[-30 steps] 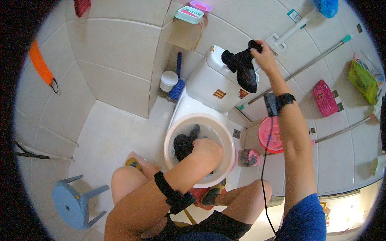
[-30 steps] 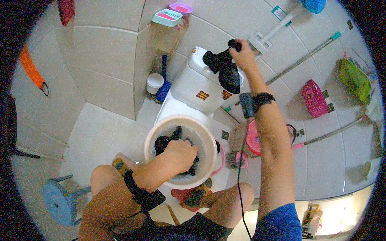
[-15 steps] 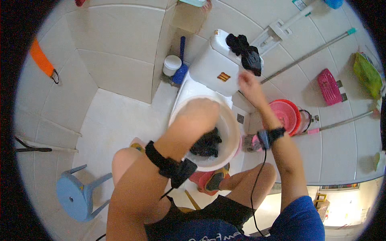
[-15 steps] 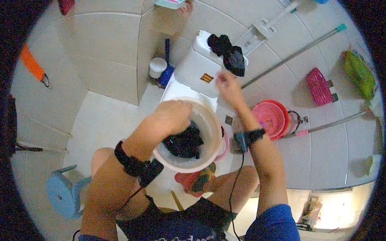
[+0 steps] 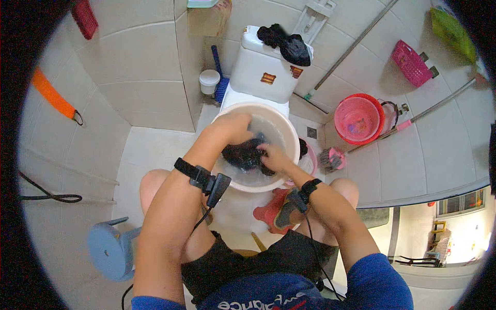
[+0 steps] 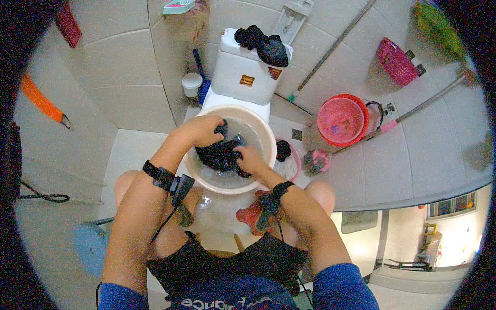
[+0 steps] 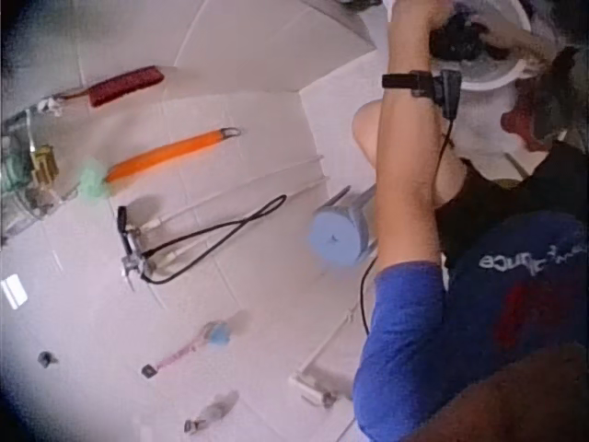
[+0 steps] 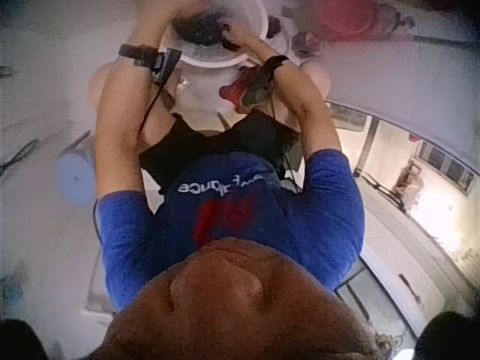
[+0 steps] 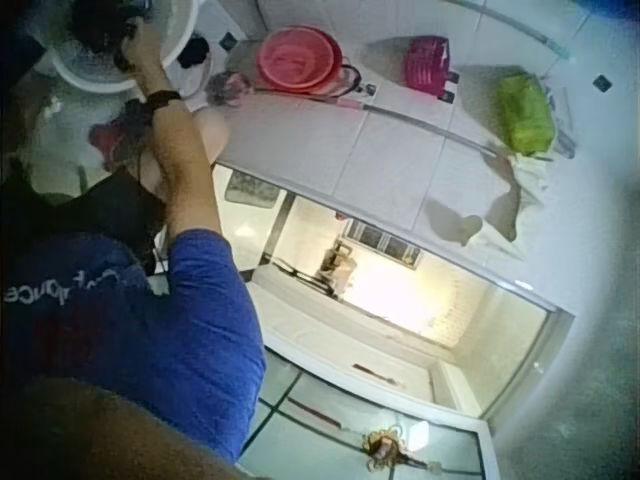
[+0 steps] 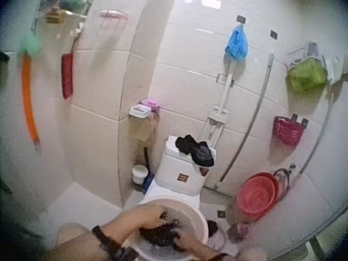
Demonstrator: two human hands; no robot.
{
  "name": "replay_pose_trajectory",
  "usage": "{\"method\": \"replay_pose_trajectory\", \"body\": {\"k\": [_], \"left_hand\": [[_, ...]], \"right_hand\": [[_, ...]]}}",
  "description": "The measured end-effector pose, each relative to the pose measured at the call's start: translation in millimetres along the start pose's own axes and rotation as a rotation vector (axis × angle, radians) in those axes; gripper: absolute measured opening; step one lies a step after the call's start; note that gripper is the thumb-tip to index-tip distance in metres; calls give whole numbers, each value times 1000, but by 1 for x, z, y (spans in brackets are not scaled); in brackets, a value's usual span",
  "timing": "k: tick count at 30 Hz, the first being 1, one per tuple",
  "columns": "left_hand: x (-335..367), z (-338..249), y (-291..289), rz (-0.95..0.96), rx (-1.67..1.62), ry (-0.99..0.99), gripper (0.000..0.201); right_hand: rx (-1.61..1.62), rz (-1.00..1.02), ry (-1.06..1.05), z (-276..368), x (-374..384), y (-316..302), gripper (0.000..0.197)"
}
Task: Hand washing socks and small laundry items in a water basin.
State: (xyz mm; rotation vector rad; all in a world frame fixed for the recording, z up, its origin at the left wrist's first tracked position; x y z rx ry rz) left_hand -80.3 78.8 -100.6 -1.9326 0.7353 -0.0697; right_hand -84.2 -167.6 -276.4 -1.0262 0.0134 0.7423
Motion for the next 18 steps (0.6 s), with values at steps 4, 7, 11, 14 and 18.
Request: {"method": "replay_pose_trajectory", "body": {"k": [4,7,11,14,18], "left_hand": [[-1,32,56,267,118,-184,51],[-6,26,96,211,116,-183,52],[-7,26,119,-9,-308,-55,40],[-5,1,103,-71,-487,-100,39],[0,25,79,-314,-625,-79,39]], "right_hand": [[470,-57,-42,68,-18,-35,31],[679,-79,-107,84,-31,-59,25],[942,-67,-127,107,-39,-74,28],[921,-79,-45,84,-40,-85,39],[564,-194,-49,43,-25,-81,47]]}}
Point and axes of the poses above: each hand's wrist, its own x-axis towards the middle knuckle, its own y-axis out of the palm, z = x × y, the point moved 1 cm from there along x, towards the middle knuckle, and after that the axes turned 13 degrees about z, right-handed, at the moved point
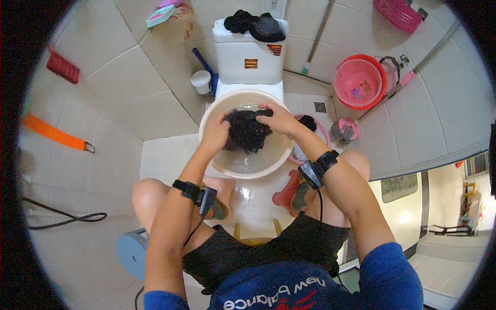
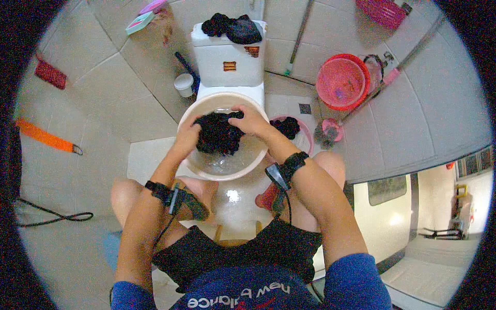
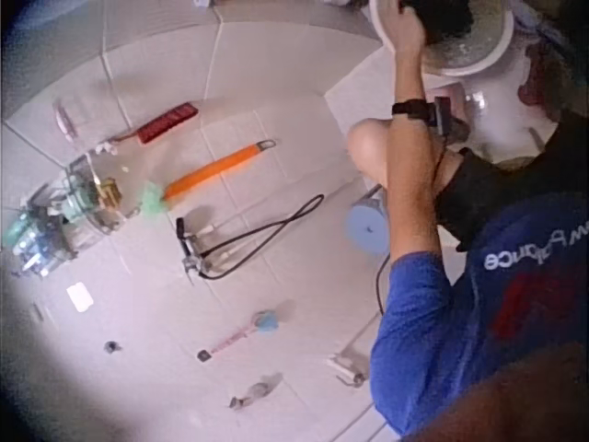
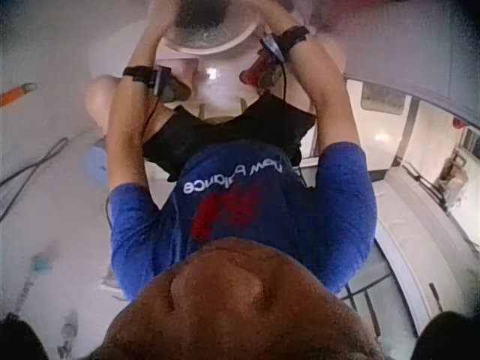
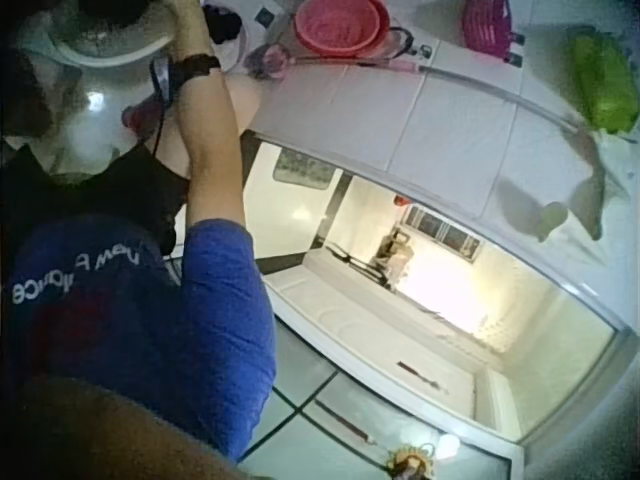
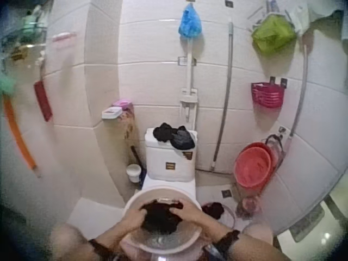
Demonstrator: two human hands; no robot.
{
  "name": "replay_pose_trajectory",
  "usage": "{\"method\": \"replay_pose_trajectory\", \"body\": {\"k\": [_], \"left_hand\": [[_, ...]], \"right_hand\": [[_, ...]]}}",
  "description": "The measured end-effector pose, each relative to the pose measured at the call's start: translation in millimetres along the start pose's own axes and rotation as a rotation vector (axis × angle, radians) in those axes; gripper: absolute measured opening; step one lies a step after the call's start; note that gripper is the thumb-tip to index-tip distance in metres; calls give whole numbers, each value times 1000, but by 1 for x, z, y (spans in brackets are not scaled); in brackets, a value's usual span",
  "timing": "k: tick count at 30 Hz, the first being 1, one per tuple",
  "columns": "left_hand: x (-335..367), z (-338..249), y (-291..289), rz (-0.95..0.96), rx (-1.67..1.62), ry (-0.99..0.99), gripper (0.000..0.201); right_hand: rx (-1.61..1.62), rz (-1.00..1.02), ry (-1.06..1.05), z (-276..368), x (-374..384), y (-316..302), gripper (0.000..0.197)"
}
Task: Hand washing socks and small laundry items in a water basin.
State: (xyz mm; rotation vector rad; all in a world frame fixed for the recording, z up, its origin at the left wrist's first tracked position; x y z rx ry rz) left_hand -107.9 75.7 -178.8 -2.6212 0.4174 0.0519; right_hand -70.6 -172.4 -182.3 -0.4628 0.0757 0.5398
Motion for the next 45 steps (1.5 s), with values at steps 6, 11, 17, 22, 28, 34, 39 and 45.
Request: {"method": "replay_pose_trajectory", "body": {"k": [6,11,17,22,28,34,39,45], "left_hand": [[-14,-60,-52,-152,-375,25,33],[-2,-103,-59,-166,-524,101,33],[12,-103,-48,47,-464,-9,28],[24,-94,-35,193,-272,-52,30],[16,-88,-58,431,44,-184,52],[21,-85,-43,515,-86,34,45],[26,-95,-44,449,-252,-56,33],[12,-129,-55,208,-526,60,32]], "right_hand": [[-432,2,97,-5,-9,-16,47],[-546,-50,99,-15,-9,-22,48],[-361,70,-125,29,-13,10,52],[43,16,-203,45,-9,18,46],[422,-69,-207,54,-1,-23,31],[510,70,-226,94,-20,-14,35],[427,55,-301,91,-17,-20,38],[346,3,-274,97,-20,-43,29]]}}
Point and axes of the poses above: each hand's wrist, its own x-axis towards the middle knuckle, its own y-axis out of the palm, z = x × y, the point moved 1 cm from there along x, towards the middle knuckle, and after that the axes turned 13 degrees about z, right-handed, at the moved point
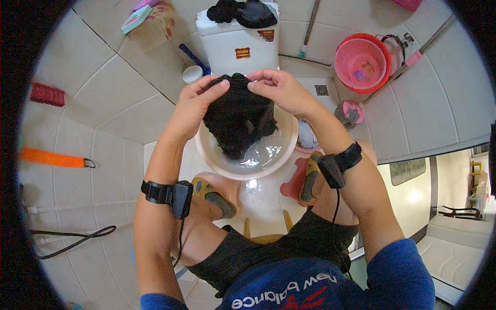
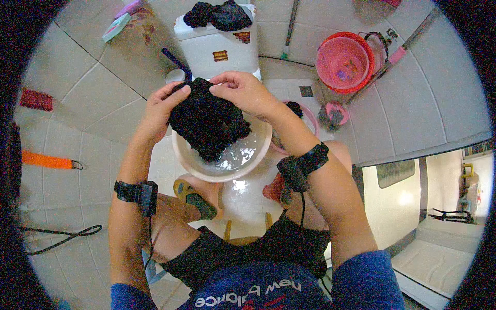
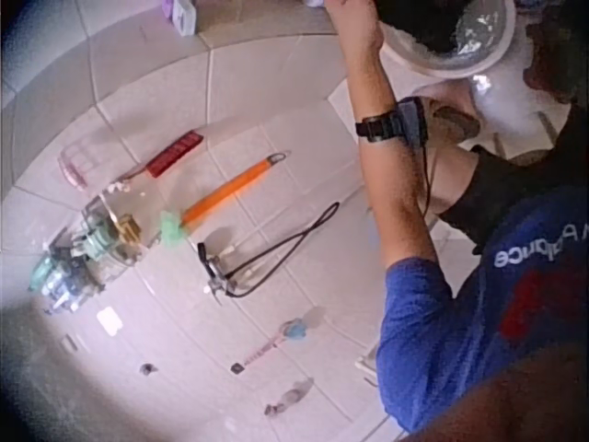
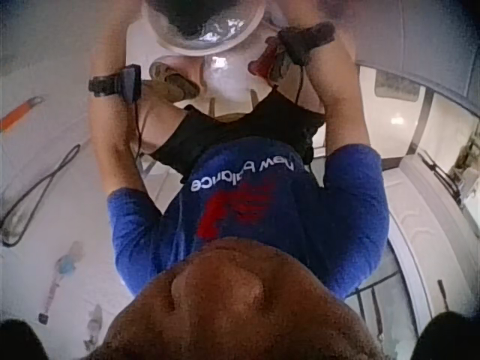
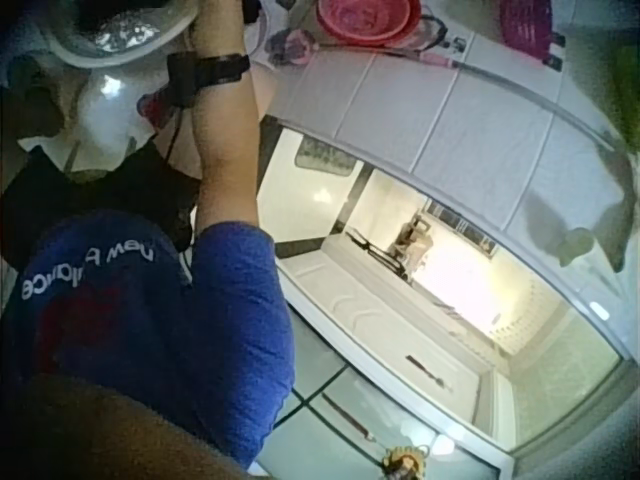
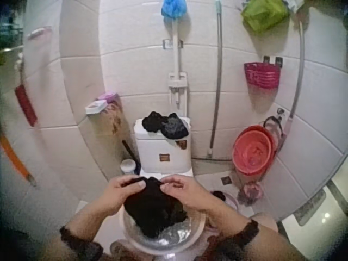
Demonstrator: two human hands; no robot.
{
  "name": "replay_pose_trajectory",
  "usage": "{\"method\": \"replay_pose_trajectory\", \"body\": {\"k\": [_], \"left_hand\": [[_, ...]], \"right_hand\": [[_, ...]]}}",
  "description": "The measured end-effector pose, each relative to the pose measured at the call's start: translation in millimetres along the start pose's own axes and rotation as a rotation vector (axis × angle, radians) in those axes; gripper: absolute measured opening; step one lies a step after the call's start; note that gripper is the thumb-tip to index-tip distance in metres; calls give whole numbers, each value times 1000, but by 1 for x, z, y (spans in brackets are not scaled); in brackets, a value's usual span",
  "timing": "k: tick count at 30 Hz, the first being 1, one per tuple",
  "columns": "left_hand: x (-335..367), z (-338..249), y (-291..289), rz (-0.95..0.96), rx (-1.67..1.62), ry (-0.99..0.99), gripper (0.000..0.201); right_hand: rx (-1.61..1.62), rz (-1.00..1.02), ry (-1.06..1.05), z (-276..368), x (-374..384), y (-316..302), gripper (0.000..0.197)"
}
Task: Hand washing socks and small laundry items in a water basin.
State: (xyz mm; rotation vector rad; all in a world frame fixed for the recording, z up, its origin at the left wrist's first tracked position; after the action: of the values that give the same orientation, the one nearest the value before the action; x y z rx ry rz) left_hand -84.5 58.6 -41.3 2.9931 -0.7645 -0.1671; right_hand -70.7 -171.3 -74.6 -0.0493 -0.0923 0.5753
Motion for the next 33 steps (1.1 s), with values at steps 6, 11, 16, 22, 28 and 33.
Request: {"method": "replay_pose_trajectory", "body": {"k": [6,11,16,22,28,33], "left_hand": [[-3,5,-12,62,-44,-52,27],[-8,-2,-20,175,169,-194,19],[-5,-4,-36,21,207,120,17],[-3,-18,-28,-203,-74,331,18],[-15,-25,-61,-290,-203,489,19],[-14,-29,-64,-319,-312,519,21]], "right_hand": [[64,220,33,10,-7,6,24],[78,18,4,8,-10,-10,22],[-265,108,67,7,-9,-13,28],[-914,400,227,-52,-19,-10,33],[-694,169,259,-53,-8,-24,32],[141,-122,132,-10,-11,-25,34]]}}
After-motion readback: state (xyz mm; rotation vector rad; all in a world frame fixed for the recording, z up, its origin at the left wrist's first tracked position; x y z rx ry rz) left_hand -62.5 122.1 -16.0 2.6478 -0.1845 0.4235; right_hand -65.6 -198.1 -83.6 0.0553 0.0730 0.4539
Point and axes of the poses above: each hand's wrist, its own x-axis towards the middle knuckle, its own y-axis out of the palm, z = x × y, the point moved 1 cm from there along x, towards the middle knuckle, and after that the axes turned 13 degrees about z, right-handed, at the moved point
